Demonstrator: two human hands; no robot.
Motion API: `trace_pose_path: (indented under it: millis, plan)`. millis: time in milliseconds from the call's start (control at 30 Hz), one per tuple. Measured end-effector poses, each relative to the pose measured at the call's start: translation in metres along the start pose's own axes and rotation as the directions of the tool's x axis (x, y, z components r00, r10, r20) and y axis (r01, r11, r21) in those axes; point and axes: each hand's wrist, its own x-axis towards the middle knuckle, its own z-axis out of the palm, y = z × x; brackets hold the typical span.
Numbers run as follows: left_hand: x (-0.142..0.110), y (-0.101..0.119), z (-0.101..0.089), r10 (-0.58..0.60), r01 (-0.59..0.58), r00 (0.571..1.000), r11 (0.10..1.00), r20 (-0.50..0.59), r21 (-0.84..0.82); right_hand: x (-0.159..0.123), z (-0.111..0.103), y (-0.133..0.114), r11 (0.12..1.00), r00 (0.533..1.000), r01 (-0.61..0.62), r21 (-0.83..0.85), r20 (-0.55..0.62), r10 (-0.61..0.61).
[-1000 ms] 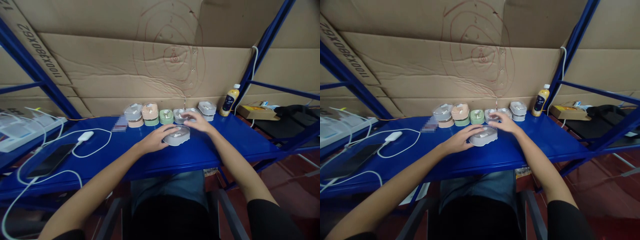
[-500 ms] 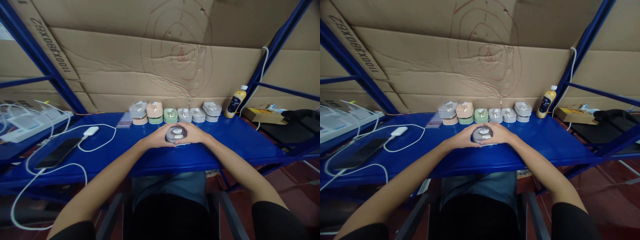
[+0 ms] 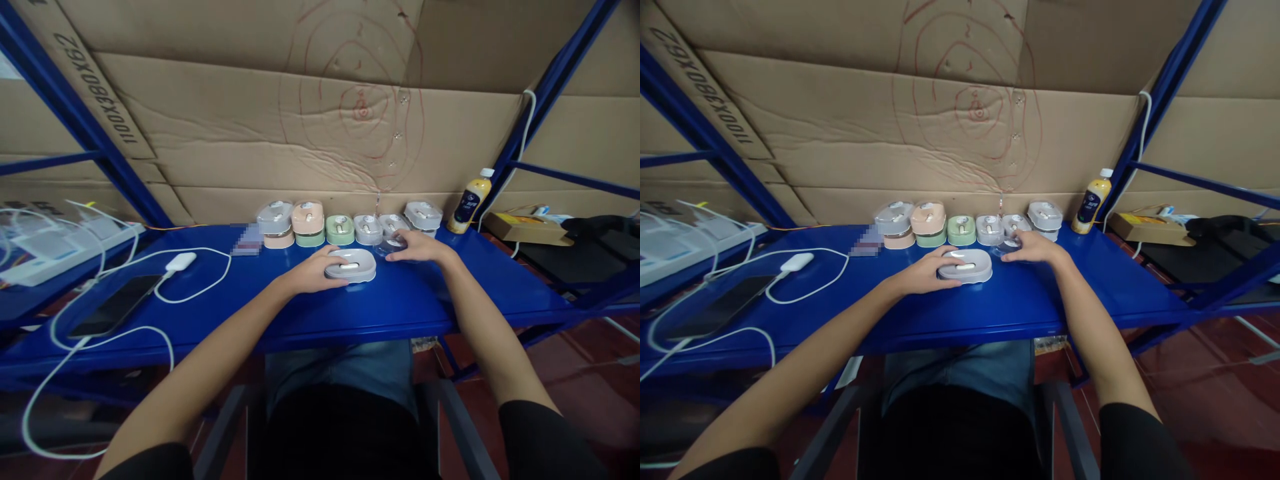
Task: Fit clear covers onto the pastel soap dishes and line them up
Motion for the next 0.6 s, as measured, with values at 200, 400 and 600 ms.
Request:
trace_pose_path:
  millis: [200, 400, 600]
  plan:
    - [0.002, 0.001, 0.001, 0.005, -0.006, 1.000, 1.000, -0.025, -0.028, 0.004, 0.007, -0.001, 0.993, 0.997, 0.041, -0.110, 0.063, -0.034]
    - [0.002, -0.009, -0.013, -0.053, 0.057, 0.990, 0.998, -0.131, 0.023, 0.009, 0.013, 0.005, 0.989, 0.997, 0.028, -0.145, 0.081, -0.016]
    - [-0.002, -0.030, -0.024, -0.212, 0.228, 0.967, 0.968, -0.141, 0.105, 0.012, 0.016, 0.009, 0.991, 0.997, 0.017, -0.134, 0.072, -0.007]
